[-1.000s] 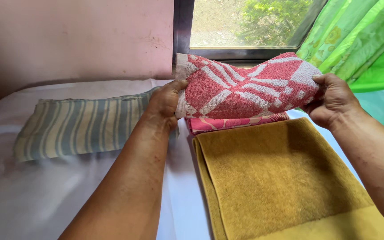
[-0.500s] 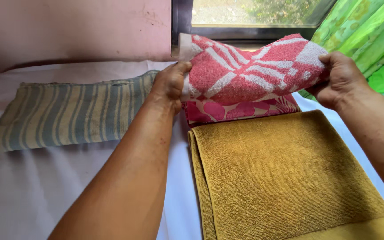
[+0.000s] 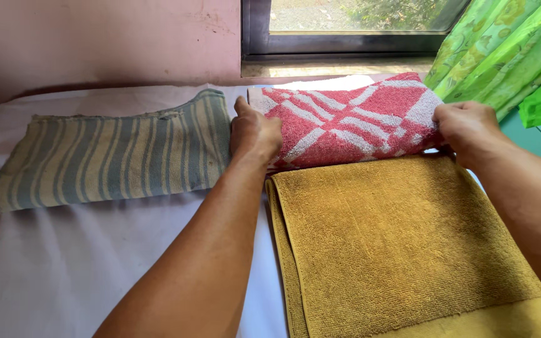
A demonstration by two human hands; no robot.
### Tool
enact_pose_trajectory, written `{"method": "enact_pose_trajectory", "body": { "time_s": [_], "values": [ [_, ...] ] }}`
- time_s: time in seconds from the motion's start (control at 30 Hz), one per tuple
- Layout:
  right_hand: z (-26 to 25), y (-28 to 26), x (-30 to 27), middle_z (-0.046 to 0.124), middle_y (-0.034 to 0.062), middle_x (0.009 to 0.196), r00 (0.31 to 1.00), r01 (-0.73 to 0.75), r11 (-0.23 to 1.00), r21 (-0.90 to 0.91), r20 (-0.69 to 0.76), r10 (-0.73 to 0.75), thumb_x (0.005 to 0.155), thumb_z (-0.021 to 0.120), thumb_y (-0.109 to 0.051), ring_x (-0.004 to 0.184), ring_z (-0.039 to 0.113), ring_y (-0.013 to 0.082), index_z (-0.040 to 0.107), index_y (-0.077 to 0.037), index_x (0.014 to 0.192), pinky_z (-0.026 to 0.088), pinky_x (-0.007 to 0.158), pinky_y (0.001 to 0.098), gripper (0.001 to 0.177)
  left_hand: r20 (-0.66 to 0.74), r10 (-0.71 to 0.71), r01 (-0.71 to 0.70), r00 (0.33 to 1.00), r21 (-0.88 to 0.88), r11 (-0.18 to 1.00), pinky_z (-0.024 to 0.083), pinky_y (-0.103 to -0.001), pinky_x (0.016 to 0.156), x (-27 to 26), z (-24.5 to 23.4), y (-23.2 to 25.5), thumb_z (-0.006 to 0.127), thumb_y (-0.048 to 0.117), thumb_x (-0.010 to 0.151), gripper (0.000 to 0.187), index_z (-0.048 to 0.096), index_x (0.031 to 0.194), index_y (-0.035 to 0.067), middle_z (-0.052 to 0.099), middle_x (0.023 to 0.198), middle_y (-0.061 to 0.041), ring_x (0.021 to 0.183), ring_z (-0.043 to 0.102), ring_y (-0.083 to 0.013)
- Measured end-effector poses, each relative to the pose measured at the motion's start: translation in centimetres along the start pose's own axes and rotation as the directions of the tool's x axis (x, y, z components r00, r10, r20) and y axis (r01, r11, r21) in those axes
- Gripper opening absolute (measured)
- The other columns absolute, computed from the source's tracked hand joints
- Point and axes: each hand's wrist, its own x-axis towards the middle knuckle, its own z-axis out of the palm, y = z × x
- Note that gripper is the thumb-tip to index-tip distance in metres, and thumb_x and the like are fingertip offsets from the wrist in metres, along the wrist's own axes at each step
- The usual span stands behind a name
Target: The person folds a light green towel on a round table, then places it on a bed with other folded towels. The person then folds a white towel on the same table.
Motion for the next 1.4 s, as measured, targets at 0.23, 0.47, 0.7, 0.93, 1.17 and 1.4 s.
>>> {"method": "enact_pose_trajectory", "body": {
  "time_s": [0.23, 0.47, 0.7, 0.93, 1.17, 1.4],
  "values": [
    [0.1, 0.7, -2.8, 0.066, 0.0131, 0.134, 0.886, 0.380, 0.790, -0.481, -0.057, -0.460, 0.096, 0.062, -0.017, 0.114, 0.065, 0.0312, 0.065, -0.013, 0.137, 0.050, 0.098, 0.0449, 0.041, -0.023, 0.171, -0.165, 0.985, 0.151, 0.975, 0.058, -0.040, 0.095, -3.2, 0.2, 0.0, 0.054, 0.014, 0.101, 0.063, 0.028, 0.159, 0.019, 0.034, 0.152, -0.024, 0.118, 0.061, -0.0326],
    [1.0, 1.8, -3.1, 0.047, 0.0046, 0.157, 0.907, 0.390, 0.682, -0.618, 0.130, -0.401, 0.103, 0.051, -0.030, 0.137, 0.048, 0.0347, 0.060, -0.023, 0.143, 0.035, 0.115, 0.0472, 0.042, 0.075, 0.152, -0.161, 0.986, 0.136, 0.977, 0.061, -0.037, 0.091, -5.7, -0.2, -0.4, 0.048, 0.014, 0.103, 0.053, 0.039, 0.156, 0.019, 0.033, 0.151, -0.023, 0.112, 0.063, -0.0334],
    [0.5, 2.0, -3.9, 0.048, 0.0149, 0.153, 0.869, 0.440, 0.708, -0.552, 0.064, -0.491, 0.096, 0.060, -0.028, 0.134, 0.049, 0.0387, 0.059, -0.017, 0.145, 0.036, 0.113, 0.0471, 0.050, -0.043, 0.276, -0.267, 0.960, 0.157, 0.951, 0.045, -0.047, 0.108, -5.7, -0.1, -0.7, 0.057, 0.022, 0.098, 0.051, 0.049, 0.148, 0.016, 0.013, 0.162, -0.028, 0.139, 0.039, -0.0444],
    [-0.4, 1.0, -9.5, 0.062, 0.0188, 0.136, 0.931, 0.336, 0.931, -0.146, -0.096, -0.351, 0.098, 0.062, -0.034, 0.122, 0.060, 0.0319, 0.064, -0.007, 0.134, 0.048, 0.106, 0.0450, 0.045, -0.244, 0.433, -0.436, 0.868, 0.047, 0.899, 0.037, -0.050, 0.114, -8.5, -0.1, -1.2, 0.054, 0.029, 0.099, 0.036, 0.067, 0.129, 0.012, 0.038, 0.154, -0.026, 0.143, 0.040, -0.0401],
    [-1.3, 0.8, -16.0, 0.065, 0.0161, 0.132, 0.980, -0.168, 0.499, 0.850, 0.198, -0.007, 0.100, 0.042, -0.053, 0.122, 0.066, 0.0320, 0.051, -0.005, 0.133, 0.052, 0.104, 0.0505, 0.059, -0.069, 0.183, -0.180, 0.981, -0.684, 0.707, 0.059, -0.042, 0.101, -12.7, -2.6, -1.8, 0.033, 0.042, 0.103, 0.053, 0.064, 0.129, 0.008, 0.070, 0.129, -0.018, 0.117, 0.070, -0.0305],
    [-1.9, 1.7, -24.8, 0.064, 0.0166, 0.136, 0.968, -0.241, 0.162, 0.957, 0.248, -0.024, 0.097, 0.040, -0.063, 0.127, 0.065, 0.0333, 0.055, -0.004, 0.134, 0.054, 0.109, 0.0491, 0.071, 0.326, 0.160, 0.311, 0.932, -0.944, 0.112, 0.050, -0.049, 0.106, -16.0, -5.7, -4.0, 0.020, 0.051, 0.102, 0.067, 0.050, 0.142, 0.006, 0.065, 0.133, -0.020, 0.123, 0.065, -0.0343]
  ]
}}
